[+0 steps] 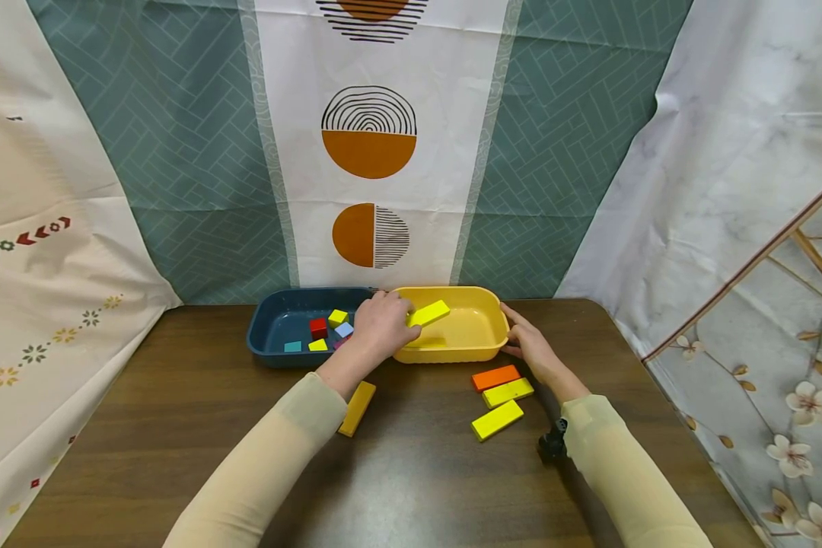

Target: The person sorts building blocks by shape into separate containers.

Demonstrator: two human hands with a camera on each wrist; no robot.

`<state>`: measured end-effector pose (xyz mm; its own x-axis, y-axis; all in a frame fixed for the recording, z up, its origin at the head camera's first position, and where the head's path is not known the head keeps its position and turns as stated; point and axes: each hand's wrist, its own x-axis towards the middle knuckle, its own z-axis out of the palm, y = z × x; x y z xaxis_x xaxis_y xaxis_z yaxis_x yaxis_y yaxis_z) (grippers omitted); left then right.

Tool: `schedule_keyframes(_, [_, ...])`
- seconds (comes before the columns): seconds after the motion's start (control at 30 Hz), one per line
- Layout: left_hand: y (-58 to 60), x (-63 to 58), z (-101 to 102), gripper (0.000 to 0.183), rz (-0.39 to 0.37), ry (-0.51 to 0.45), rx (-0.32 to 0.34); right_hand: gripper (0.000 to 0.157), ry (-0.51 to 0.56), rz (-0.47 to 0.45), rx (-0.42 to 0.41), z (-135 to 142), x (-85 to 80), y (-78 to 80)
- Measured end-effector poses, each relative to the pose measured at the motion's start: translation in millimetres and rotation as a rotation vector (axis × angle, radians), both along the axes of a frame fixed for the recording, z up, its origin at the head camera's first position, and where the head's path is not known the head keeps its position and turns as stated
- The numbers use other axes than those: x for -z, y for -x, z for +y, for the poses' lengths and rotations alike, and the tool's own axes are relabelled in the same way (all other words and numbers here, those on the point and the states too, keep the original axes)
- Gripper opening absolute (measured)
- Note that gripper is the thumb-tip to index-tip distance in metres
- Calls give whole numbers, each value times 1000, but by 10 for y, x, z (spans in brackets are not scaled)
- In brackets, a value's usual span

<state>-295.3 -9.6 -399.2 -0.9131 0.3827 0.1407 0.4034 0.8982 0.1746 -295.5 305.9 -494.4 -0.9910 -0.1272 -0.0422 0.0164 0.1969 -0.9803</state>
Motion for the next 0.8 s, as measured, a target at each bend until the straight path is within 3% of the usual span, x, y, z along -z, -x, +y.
schedule_keyframes(0.47, [27, 99, 8, 43, -22, -11, -18, 68, 9, 1, -4, -10, -3, -11])
schedule_keyframes(0.8, [41, 82, -104, 49, 11, -45, -25, 67, -1, 5, -4, 8, 23, 10])
